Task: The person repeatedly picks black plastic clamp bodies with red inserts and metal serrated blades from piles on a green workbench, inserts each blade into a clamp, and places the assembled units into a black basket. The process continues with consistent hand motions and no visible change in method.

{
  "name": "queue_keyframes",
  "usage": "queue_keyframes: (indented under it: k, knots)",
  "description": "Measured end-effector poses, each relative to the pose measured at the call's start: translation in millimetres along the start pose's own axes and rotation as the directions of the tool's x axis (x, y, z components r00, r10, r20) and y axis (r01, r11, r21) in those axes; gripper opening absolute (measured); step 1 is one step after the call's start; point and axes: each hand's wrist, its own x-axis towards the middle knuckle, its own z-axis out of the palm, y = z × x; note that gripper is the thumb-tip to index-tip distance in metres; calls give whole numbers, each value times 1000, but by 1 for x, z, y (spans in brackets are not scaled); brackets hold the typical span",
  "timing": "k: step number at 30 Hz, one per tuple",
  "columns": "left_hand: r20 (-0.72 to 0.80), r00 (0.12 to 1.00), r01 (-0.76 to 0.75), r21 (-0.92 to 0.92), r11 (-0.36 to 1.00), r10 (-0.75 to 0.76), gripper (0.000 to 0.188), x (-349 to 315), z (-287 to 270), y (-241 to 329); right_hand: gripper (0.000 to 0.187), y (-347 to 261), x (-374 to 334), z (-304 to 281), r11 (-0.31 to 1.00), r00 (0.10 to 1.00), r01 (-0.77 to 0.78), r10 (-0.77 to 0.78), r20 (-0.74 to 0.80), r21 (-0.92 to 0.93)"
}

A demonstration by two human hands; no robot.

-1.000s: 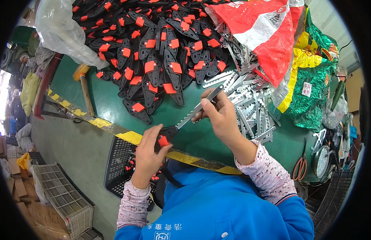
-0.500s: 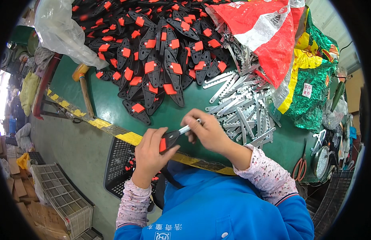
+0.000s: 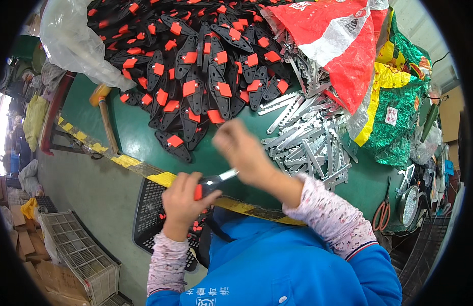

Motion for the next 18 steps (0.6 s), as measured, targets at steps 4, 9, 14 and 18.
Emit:
queue_keyframes:
  k: [4,9,14,18]
  knots:
    - [20,1000,7,-97,995,-5,53,-2,8,14,37,0,2,-14,998,985,-50,44,165,35]
    - [147,979,-133,-70,989,142,53,8,23,22,52,34,25,-5,898,997,18,-52,-65,-441]
    - [114,993,39,-293,955,-5,68,2,22,30,47,20,-1,-20,853,990,72,0,139,-516]
    - [62,985,-165,17,986,163,79,31,15,27,35,19,-35,-53,867,909,348,-218,356,-358]
